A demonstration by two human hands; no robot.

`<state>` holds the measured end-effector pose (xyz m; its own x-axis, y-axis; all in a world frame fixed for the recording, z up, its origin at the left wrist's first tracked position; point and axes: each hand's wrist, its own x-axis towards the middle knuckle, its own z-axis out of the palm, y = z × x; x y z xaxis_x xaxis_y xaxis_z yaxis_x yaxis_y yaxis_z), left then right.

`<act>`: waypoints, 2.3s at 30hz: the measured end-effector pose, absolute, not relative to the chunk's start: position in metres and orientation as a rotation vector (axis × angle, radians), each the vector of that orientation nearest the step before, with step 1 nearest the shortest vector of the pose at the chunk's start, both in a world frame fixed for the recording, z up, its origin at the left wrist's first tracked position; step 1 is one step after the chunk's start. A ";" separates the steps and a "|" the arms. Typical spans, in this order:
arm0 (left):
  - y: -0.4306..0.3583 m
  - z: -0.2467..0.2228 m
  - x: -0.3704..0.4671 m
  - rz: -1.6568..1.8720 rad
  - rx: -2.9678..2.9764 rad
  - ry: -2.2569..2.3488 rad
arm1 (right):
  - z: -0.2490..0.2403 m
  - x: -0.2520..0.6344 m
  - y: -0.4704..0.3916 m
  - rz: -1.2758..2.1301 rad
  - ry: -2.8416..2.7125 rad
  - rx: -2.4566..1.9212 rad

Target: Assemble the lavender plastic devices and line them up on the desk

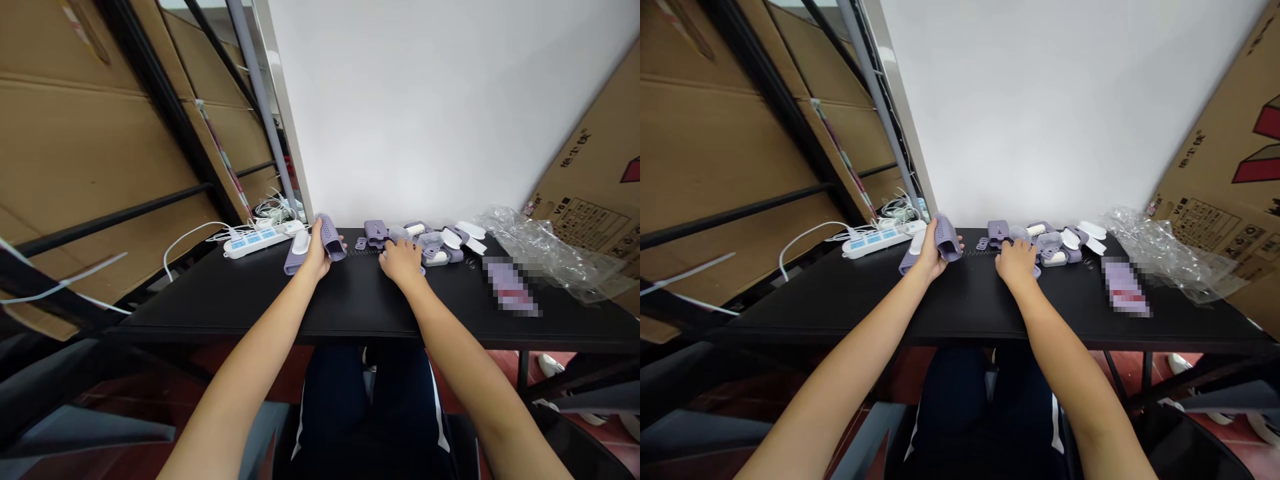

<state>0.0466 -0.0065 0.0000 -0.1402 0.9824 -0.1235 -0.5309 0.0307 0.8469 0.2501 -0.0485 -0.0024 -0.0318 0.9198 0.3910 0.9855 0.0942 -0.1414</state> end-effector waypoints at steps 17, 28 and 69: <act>-0.011 0.009 0.045 1.483 0.493 0.897 | 0.003 0.243 -0.045 -0.092 -2.037 -1.539; -0.003 0.007 0.047 1.524 0.537 0.886 | 0.004 0.247 -0.035 0.393 -1.396 -1.167; -0.016 -0.014 0.068 1.370 1.123 0.809 | -0.013 0.240 -0.029 0.345 -1.625 -1.209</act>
